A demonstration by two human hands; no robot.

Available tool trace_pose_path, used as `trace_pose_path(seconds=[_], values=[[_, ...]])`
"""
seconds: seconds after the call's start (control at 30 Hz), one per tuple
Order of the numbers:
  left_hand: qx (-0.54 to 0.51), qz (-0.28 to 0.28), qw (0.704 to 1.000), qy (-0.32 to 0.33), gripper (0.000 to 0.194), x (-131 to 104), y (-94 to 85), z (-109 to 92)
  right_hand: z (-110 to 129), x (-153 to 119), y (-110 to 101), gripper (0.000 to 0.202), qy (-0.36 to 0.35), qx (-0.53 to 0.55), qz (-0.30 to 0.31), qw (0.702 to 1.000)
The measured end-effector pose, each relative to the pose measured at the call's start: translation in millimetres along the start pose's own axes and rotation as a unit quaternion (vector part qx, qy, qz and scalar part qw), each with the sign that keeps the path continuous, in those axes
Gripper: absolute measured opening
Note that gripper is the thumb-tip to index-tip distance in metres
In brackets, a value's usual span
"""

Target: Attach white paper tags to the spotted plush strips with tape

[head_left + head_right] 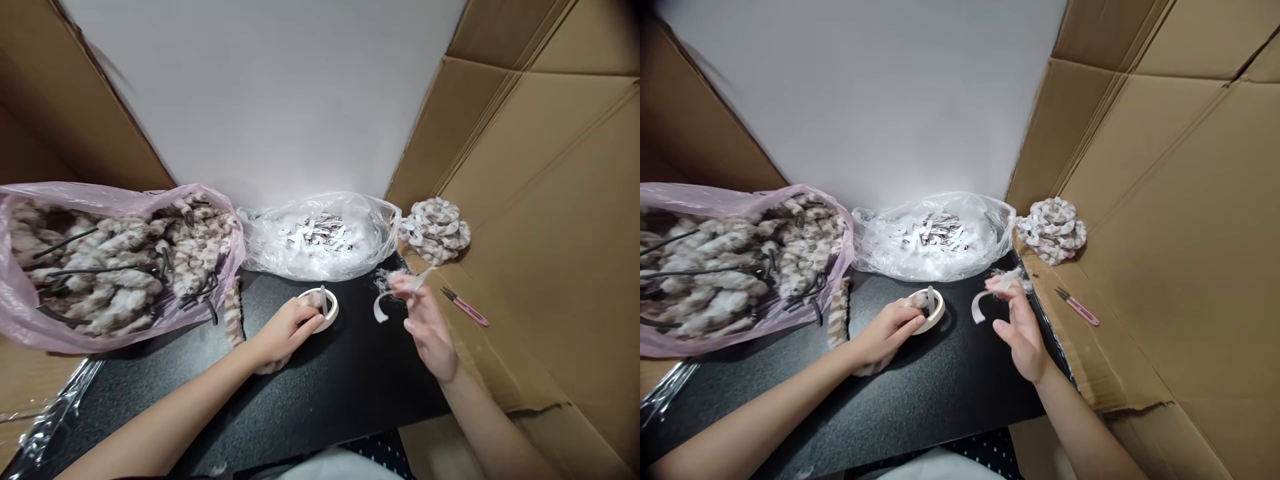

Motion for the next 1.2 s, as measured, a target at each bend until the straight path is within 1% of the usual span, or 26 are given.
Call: trace_pose_path(seconds=[0.03, 0.1, 0.2, 0.3, 0.37, 0.4, 0.47, 0.5, 0.53, 0.63, 0.7, 0.73, 0.8, 0.87, 0.93, 1.03, 1.13, 1.2], values=[[-0.004, 0.003, 1.000, -0.002, 0.042, 1, 0.3, 1, -6, 8, 2, 0.038, -0.005, 0.033, -0.019, 0.999], [0.003, 0.011, 1.000, -0.008, 0.037, 3, 2.1, 4, -16, 23, 11, 0.058, -0.001, 0.066, -0.031, 0.997], [0.038, 0.009, 0.999, -0.018, 0.025, 5, 3.4, 8, -29, 35, 36, 0.079, 0.024, 0.065, -0.002, 0.998], [0.041, -0.016, 0.999, -0.005, 0.024, 3, -0.6, 4, -34, 36, 59, 0.087, 0.037, 0.053, 0.030, 0.997], [-0.013, -0.017, 1.000, 0.014, 0.028, 0, -2.4, -2, -33, 33, 69, 0.091, 0.038, 0.058, 0.052, 0.996], [-0.061, -0.006, 0.998, 0.020, 0.031, -1, -2.0, -6, -33, 31, 74, 0.093, 0.038, 0.069, 0.069, 0.995], [-0.170, 0.027, 0.985, 0.018, 0.038, -5, 0.6, -12, -33, 27, 83, 0.095, 0.043, 0.105, 0.103, 0.988], [-0.219, 0.040, 0.975, 0.009, 0.040, -6, 2.0, -14, -35, 24, 86, 0.096, 0.048, 0.121, 0.108, 0.986], [-0.260, 0.051, 0.964, -0.002, 0.042, -8, 3.4, -16, -37, 22, 87, 0.097, 0.055, 0.132, 0.103, 0.984], [-0.357, 0.069, 0.930, -0.050, 0.044, -12, 8.2, -15, -47, 15, 88, 0.099, 0.082, 0.132, 0.055, 0.986], [-0.426, 0.067, 0.898, -0.090, 0.043, -15, 12.8, -11, -52, 11, 88, 0.098, 0.094, 0.117, 0.029, 0.988], [-0.462, 0.054, 0.879, -0.111, 0.041, -16, 14.9, -9, -53, 10, 88, 0.098, 0.095, 0.108, 0.019, 0.989], [-0.523, 0.008, 0.839, -0.150, 0.034, -17, 19.1, -3, -52, 9, 86, 0.097, 0.088, 0.086, 0.000, 0.992], [-0.555, -0.034, 0.812, -0.178, 0.029, -17, 23.3, 1, -50, 10, 85, 0.096, 0.076, 0.061, -0.013, 0.995], [-0.560, -0.061, 0.802, -0.200, 0.027, -18, 26.7, 4, -47, 11, 85, 0.095, 0.061, 0.033, -0.020, 0.997], [-0.552, -0.075, 0.796, -0.237, 0.025, -19, 29.0, 6, -44, 12, 86, 0.095, 0.040, -0.010, -0.016, 0.999], [-0.537, -0.062, 0.801, -0.259, 0.026, -20, 28.8, 6, -43, 11, 87, 0.095, 0.025, -0.037, -0.012, 0.999], [-0.547, -0.053, 0.793, -0.263, 0.029, -21, 28.9, 7, -42, 11, 87, 0.095, 0.026, -0.042, -0.013, 0.999]])
Point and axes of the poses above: each hand's wrist, its own x-axis towards the middle knuckle, its own y-axis out of the palm, z = x × y, the point moved 6 cm from there along x, towards the middle knuckle
